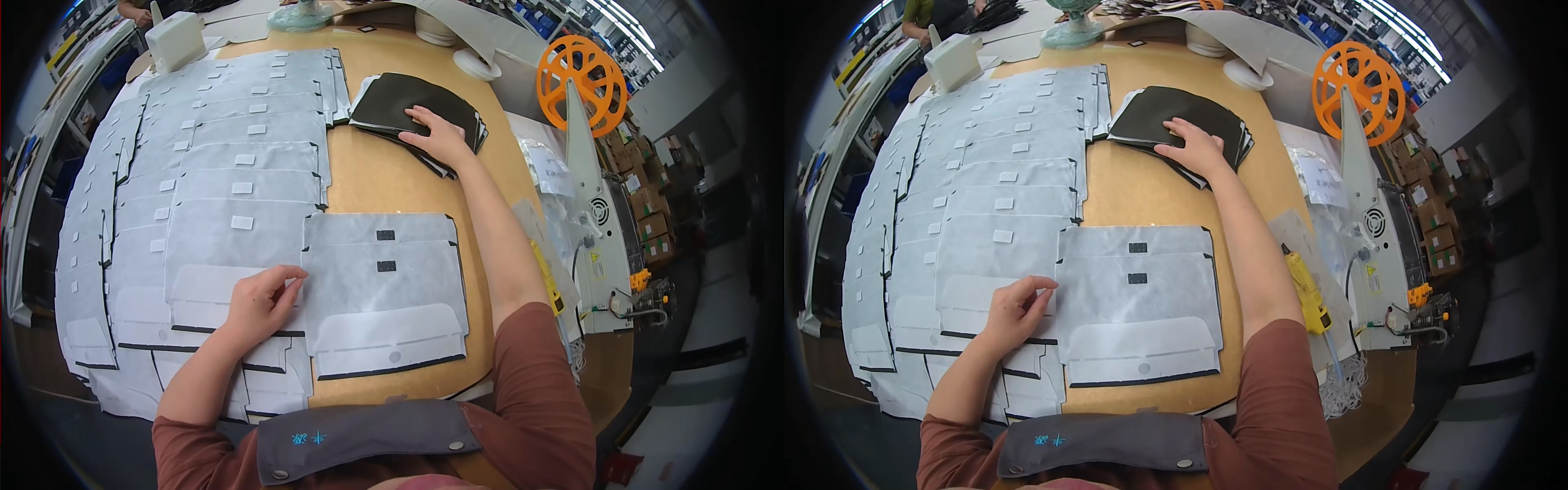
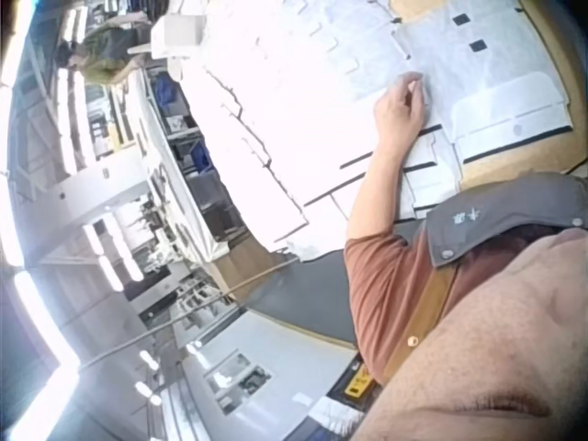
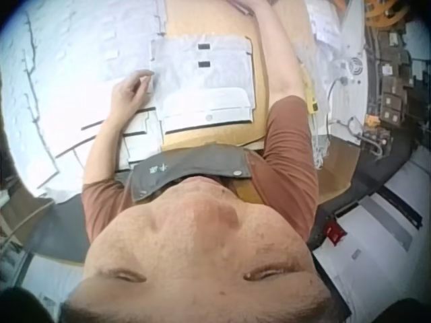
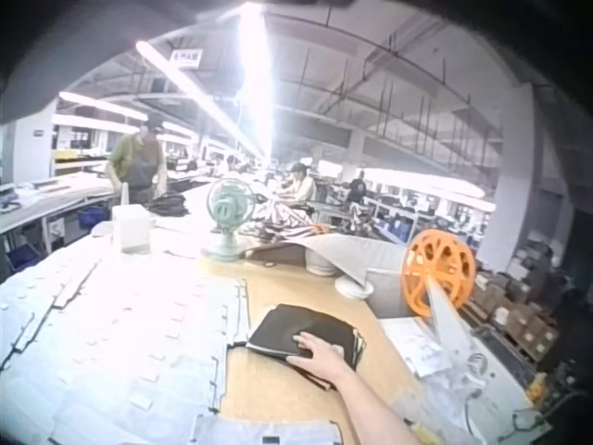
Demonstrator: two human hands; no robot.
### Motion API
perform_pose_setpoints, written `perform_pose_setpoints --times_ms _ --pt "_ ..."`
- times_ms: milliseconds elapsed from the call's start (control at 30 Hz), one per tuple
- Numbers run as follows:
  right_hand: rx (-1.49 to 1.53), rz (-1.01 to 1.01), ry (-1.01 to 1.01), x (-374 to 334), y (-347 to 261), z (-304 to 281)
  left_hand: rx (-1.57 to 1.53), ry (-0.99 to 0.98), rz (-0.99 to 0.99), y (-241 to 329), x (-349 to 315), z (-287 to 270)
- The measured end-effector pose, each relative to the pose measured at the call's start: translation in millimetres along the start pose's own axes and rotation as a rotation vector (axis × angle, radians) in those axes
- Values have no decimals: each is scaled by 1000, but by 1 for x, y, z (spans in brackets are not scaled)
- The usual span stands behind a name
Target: The person uses a yellow hot glue gun to apply adhesive to small black rectangular patches on light gray fabric pieces. They then press white rectangular fasteners onto the glued areas. The person repeats this process for multiple fabric pieces, stacking the completed items on the table.
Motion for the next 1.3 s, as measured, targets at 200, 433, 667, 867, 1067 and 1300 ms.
perform_pose_setpoints --times_ms 200,433,667,867,1067,1300 --pt "60 71 48 6 7 4 32 16 76 2 -1 1" --pt "-30 -71 513 2 -13 -25 57 24 119 5 -2 0" --pt "-314 -373 924 -17 -74 -134 -41 76 29 4 0 -5" --pt "57 -424 642 -125 -155 -189 -337 223 -249 -21 -4 -26" --pt "554 -273 -145 -220 -180 -183 -669 -85 -362 9 -21 -14" --pt "409 -132 -595 -255 -145 -8 -540 -356 -463 34 -72 20"
Point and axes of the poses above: each hand's wrist, its own x-axis towards the middle knuckle, its own z-axis out of the palm, y = z × x, the point moved 7 cm from there along x, towards the middle knuckle, and after that the axes turned 7 degrees about x, right-handed, at the moved point
